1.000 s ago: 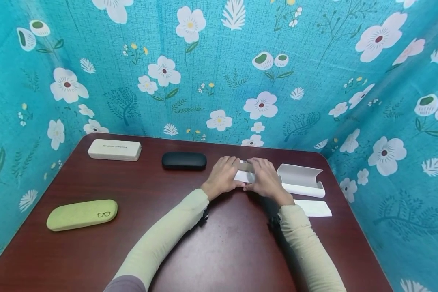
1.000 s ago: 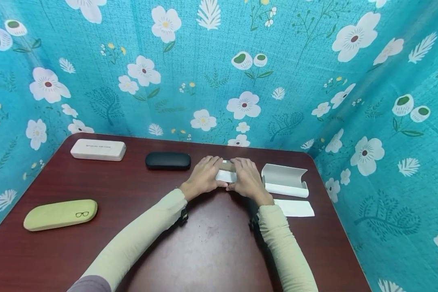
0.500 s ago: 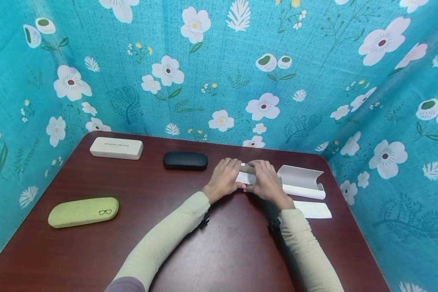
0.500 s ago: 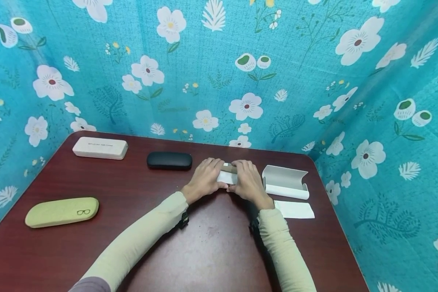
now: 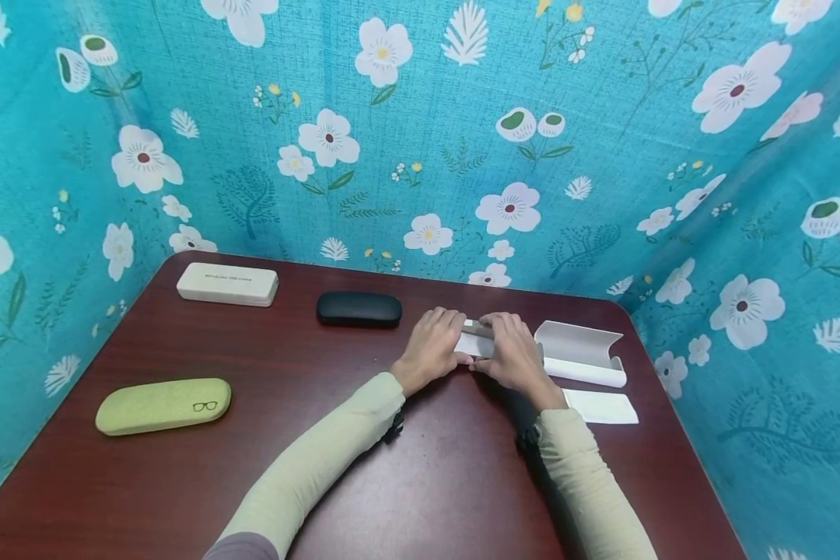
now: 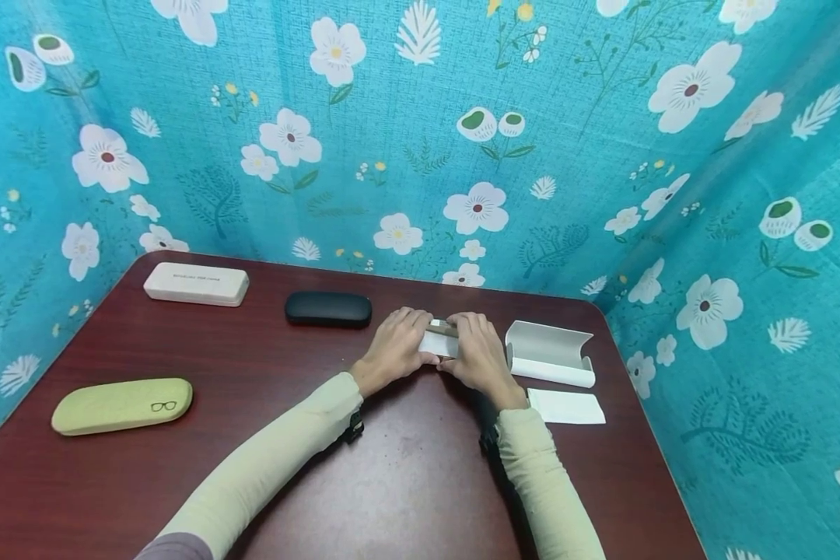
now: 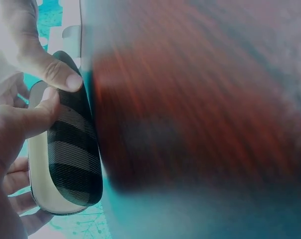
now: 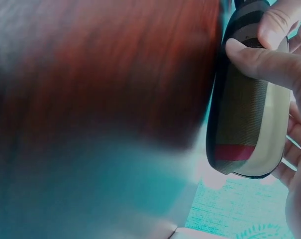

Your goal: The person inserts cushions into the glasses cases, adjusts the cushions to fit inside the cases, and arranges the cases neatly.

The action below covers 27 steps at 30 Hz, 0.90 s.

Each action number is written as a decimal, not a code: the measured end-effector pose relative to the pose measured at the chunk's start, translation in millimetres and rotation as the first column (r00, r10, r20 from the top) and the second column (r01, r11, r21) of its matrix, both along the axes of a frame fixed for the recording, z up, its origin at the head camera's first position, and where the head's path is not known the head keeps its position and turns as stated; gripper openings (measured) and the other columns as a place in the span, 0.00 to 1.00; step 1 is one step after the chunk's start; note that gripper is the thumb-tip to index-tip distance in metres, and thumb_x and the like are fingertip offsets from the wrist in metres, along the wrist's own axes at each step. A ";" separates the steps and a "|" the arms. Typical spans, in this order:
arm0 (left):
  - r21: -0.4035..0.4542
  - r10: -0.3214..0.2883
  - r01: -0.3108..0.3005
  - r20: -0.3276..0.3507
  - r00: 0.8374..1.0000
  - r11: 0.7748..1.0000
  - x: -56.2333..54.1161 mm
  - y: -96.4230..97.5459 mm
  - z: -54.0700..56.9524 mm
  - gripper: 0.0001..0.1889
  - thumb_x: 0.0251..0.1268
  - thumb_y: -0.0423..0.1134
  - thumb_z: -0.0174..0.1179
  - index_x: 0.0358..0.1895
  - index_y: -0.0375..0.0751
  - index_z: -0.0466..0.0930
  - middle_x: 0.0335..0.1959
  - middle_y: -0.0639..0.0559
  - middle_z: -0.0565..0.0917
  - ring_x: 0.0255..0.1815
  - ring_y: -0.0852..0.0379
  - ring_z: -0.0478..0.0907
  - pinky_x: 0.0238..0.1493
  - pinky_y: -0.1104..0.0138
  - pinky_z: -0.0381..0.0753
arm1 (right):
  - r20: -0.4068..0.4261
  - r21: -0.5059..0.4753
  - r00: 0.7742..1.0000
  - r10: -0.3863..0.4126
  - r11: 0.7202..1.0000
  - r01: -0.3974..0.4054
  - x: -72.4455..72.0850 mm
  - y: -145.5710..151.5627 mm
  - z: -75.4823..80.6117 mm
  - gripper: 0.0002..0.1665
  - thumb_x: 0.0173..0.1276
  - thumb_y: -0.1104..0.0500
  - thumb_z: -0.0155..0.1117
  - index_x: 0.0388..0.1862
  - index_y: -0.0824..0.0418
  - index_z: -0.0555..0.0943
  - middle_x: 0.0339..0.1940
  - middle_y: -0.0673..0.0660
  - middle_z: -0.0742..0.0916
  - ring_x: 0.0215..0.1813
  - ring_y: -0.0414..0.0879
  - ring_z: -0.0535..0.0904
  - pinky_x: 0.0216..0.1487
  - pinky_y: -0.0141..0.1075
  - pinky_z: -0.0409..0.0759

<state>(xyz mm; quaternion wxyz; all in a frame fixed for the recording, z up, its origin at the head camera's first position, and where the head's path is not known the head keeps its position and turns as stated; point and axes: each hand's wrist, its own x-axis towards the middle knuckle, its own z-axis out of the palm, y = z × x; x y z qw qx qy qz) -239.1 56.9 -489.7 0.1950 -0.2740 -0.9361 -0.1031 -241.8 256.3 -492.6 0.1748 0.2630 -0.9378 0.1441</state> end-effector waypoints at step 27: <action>-0.064 0.022 -0.022 0.005 1.000 0.998 16.8 2.2 -4.2 0.11 0.59 0.36 0.70 0.45 0.51 0.88 0.44 0.58 0.86 0.46 0.56 0.77 0.46 0.64 0.79 | -0.066 0.106 0.993 0.098 0.990 -0.090 11.3 -4.8 -3.0 0.19 0.55 0.61 0.81 0.41 0.60 0.80 0.37 0.55 0.83 0.40 0.53 0.78 0.38 0.46 0.75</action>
